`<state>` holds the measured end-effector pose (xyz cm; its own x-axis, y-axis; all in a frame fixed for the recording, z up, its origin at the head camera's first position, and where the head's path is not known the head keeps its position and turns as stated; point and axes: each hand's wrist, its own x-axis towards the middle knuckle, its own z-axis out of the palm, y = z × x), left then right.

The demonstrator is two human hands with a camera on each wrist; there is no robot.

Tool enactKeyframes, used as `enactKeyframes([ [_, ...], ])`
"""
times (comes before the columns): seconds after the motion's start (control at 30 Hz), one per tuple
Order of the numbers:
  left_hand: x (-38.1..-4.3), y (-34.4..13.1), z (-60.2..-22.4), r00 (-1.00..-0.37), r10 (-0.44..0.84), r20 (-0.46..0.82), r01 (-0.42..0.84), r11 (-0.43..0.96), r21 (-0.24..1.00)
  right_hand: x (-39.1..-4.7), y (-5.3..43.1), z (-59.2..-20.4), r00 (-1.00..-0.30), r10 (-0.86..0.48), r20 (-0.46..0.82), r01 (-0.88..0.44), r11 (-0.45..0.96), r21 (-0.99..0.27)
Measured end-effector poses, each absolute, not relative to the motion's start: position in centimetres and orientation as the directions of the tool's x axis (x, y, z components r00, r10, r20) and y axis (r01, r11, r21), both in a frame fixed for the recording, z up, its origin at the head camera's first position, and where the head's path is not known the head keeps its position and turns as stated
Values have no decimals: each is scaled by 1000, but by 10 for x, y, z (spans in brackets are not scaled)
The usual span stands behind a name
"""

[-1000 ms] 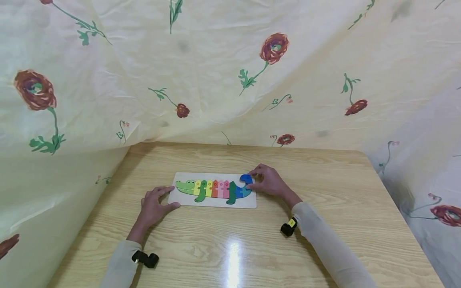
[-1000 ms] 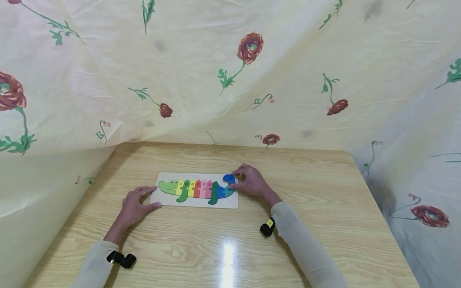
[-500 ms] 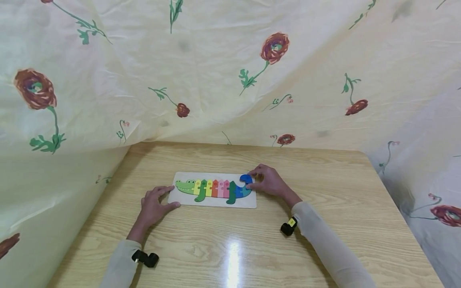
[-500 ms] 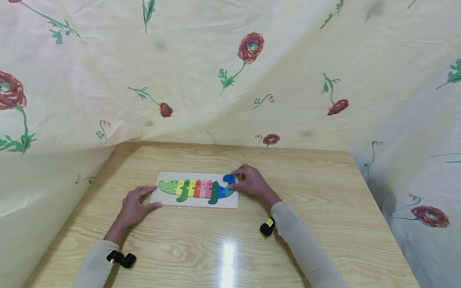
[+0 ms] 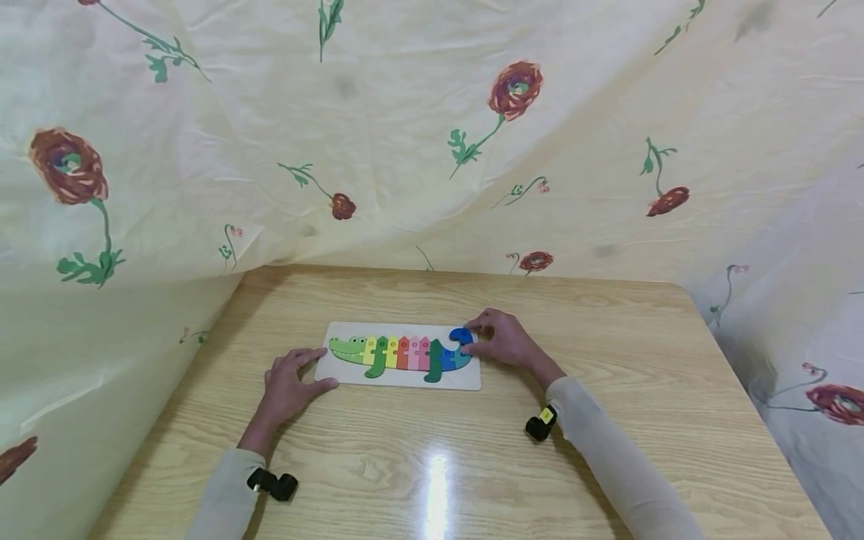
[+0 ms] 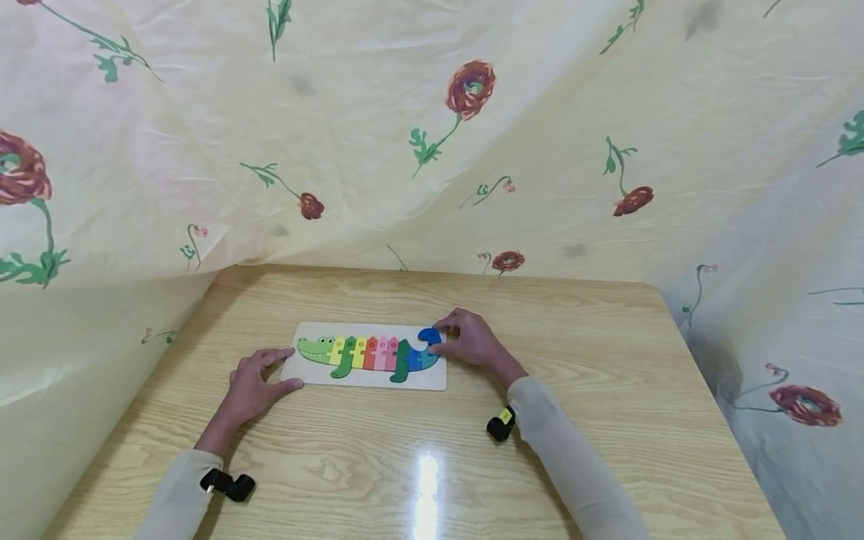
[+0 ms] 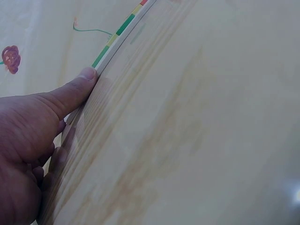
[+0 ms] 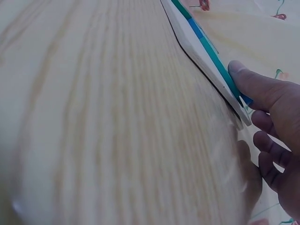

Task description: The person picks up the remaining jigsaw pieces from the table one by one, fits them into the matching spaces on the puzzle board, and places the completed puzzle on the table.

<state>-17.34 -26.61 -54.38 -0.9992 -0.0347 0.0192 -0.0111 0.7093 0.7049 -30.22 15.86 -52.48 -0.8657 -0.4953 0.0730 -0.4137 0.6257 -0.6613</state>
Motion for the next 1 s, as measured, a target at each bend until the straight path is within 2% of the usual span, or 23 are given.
enactKeyframes([
  [0.6, -174, -266, -544, -999, -35, 18, -12, 701, 713, -305, 161, -521, -863, -504, 25, -394, 643, -657],
  [1.0, -173, -265, -542, -999, -41, 8, -22, 697, 717, -302, 167, -523, -837, -540, 86, -448, 587, -675],
])
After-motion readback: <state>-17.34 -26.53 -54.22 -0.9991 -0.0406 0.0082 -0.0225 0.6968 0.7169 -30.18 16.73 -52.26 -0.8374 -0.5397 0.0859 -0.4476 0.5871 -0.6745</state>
